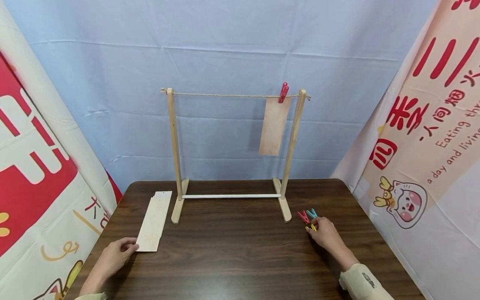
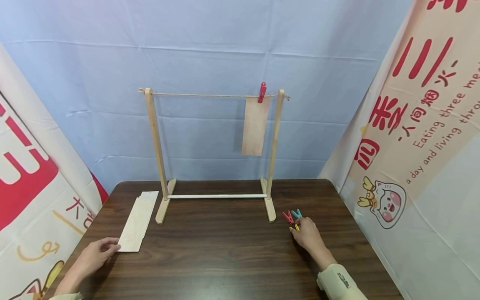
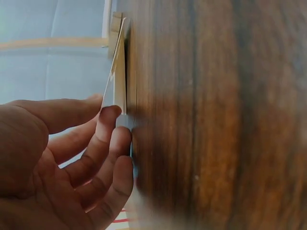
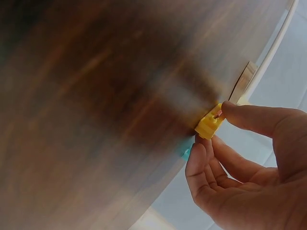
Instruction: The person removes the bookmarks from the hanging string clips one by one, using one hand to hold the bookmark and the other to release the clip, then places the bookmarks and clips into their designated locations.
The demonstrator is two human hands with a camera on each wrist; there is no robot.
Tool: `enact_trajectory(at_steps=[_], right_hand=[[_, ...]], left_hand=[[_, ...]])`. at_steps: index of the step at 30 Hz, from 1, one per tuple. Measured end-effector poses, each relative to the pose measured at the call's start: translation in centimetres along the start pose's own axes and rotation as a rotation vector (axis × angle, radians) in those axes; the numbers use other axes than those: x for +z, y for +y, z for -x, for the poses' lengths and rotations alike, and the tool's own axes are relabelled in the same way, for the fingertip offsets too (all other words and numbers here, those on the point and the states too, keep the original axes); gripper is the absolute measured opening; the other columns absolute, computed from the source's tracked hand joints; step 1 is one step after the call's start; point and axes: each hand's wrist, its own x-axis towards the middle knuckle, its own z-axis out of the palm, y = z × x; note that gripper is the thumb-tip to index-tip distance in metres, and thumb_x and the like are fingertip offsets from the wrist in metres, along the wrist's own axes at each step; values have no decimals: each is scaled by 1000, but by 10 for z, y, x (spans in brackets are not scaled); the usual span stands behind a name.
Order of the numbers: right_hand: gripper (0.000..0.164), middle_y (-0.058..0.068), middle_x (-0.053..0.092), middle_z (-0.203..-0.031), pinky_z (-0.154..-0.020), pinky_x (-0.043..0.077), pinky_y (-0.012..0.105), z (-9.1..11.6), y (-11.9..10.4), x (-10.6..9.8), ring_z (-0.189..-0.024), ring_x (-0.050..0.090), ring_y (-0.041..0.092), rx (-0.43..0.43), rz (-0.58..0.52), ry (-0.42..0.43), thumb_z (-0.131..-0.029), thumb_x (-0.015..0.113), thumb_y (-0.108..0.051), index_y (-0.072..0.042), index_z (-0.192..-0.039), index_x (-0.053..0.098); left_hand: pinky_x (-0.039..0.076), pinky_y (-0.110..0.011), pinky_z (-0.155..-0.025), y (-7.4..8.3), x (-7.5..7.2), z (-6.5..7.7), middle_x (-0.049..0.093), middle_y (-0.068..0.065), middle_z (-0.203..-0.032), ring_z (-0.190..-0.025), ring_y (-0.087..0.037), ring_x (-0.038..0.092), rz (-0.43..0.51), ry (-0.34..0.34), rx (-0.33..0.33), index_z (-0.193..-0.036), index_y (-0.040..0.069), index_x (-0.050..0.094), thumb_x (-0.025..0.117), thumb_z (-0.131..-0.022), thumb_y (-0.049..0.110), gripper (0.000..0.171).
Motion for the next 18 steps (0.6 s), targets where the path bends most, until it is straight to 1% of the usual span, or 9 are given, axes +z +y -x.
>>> enact_trajectory(at_steps=[2,4,7,10,16,18], right_hand=[[26,18,63,-93,-70,50,44,0,-1,0,-80,58,28,2,-3,-1,-93,82,-10,11,-104,71],[26,18,63,-93,-69,50,43,1,-1,-1,-80,58,28,4,-5,-2,-93,82,-10,11,-104,71],[26,18,62,-93,-68,49,42,1,-2,-1,-80,57,28,6,-5,-4,-93,81,-10,11,-105,71],[26,18,62,-93,-68,49,41,0,-2,-1,-79,57,27,7,-3,-6,-93,82,-10,11,-105,71],[27,18,62,-93,-67,49,41,0,0,0,-79,57,27,12,-6,-2,-92,82,-9,11,-105,71],[27,18,62,-93,-67,48,40,-1,1,1,-79,57,27,16,-4,-1,-92,82,-10,11,-105,71]], left_hand=[[54,-45,-81,0,1,-1,78,-6,-99,-95,-25,72,-12,4,-1,-126,-3,73,72,-104,24,34],[54,-45,-79,0,1,-2,78,-7,-99,-93,-25,72,-19,-4,-2,-125,-3,73,71,-104,24,35],[53,-44,-77,0,2,-3,77,-5,-97,-90,-21,69,-30,-12,-6,-126,-3,72,71,-105,25,35],[53,-46,-76,1,2,-3,75,-3,-96,-88,-20,66,-48,-13,-10,-126,-3,72,71,-105,26,36],[52,-52,-71,3,3,-1,71,1,-95,-88,-24,65,-84,-17,-48,-129,1,71,71,-104,30,39],[51,-52,-69,4,3,-1,70,1,-95,-87,-25,65,-87,-20,-61,-130,2,71,71,-103,31,39]])
